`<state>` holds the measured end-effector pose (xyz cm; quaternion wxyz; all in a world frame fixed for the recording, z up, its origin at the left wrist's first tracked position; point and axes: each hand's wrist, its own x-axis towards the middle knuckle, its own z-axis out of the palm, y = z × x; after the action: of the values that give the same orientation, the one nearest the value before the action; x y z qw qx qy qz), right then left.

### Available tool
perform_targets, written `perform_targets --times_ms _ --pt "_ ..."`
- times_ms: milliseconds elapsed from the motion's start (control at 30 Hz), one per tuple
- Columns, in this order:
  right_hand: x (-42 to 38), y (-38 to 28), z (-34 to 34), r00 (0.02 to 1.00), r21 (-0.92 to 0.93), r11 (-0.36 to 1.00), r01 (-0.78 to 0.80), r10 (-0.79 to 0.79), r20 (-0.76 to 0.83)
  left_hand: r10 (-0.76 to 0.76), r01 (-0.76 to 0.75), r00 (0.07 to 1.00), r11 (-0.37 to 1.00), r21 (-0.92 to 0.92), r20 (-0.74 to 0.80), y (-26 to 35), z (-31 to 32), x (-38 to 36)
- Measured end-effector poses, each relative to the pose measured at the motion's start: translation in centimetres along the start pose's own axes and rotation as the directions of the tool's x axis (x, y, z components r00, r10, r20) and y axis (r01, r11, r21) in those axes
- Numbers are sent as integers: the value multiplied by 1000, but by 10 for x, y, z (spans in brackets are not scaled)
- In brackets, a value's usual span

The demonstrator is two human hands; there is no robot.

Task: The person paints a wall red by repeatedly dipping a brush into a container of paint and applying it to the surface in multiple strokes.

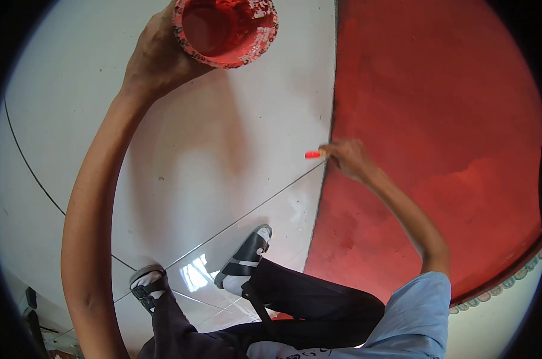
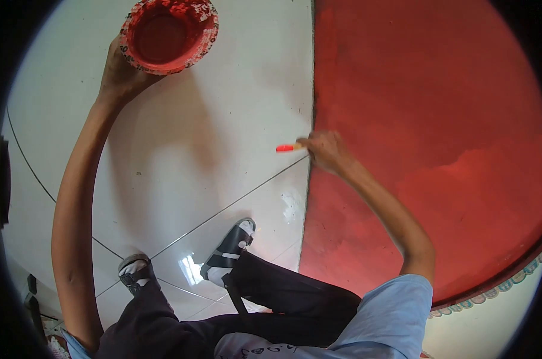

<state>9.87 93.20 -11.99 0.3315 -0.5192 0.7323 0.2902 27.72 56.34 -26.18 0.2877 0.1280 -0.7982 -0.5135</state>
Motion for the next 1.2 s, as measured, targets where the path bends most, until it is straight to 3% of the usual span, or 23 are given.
perform_targets --times_ms 67,133,200,300,367,433,500,600,667,733,833,900,967,1033,1133,1200 --pt "27 35 -7 921 -76 986 146 -164 -354 -5 5 999 1000 0 33 -3 0 0" --pt "60 29 -56 859 -294 954 -63 -98 -503 -16 16 999 1000 -2 40 -6 0 -1" --pt "83 23 -90 751 -296 953 -70 -145 -645 -9 10 1000 999 48 -30 1 1 2" --pt "80 31 -68 779 -430 903 19 -283 -559 28 -21 998 991 132 -49 3 2 2" --pt "46 32 -17 893 -536 844 28 -263 -367 52 -46 998 991 122 -43 1 1 2" --pt "4 28 42 910 -491 866 99 -278 -307 69 -67 997 997 43 -46 -1 1 1" --pt "-21 -2 45 999 -236 971 36 -27 42 73 -71 997 996 52 -39 -2 1 1" --pt "-9 -13 21 996 -79 995 -58 52 -76 76 -71 996 992 104 -45 -2 1 1" --pt "16 1 -5 915 -167 982 -84 9 -404 88 -76 994 985 154 -71 -6 1 1" --pt "43 6 -41 825 -185 983 -13 -94 -557 105 -80 988 974 212 -109 -17 1 0" --pt "44 11 -30 833 -318 948 15 -188 -520 86 -66 991 982 175 -107 -6 4 2" --pt "16 14 17 908 -348 937 23 -165 -385 76 -60 993 983 172 -89 -4 4 2" --pt "-23 7 67 924 -267 961 69 -162 -345 68 -54 995 985 166 -75 -3 3 3" --pt "-57 -13 98 986 -142 990 -3 -21 -167 62 -52 997 985 165 -54 -1 4 4" --pt "-57 -24 87 985 68 992 -110 118 -123 55 -50 998 984 170 -27 0 3 6" --pt "-32 -16 54 932 -39 995 -97 77 -354 44 -39 999 984 173 -22 1 4 6"
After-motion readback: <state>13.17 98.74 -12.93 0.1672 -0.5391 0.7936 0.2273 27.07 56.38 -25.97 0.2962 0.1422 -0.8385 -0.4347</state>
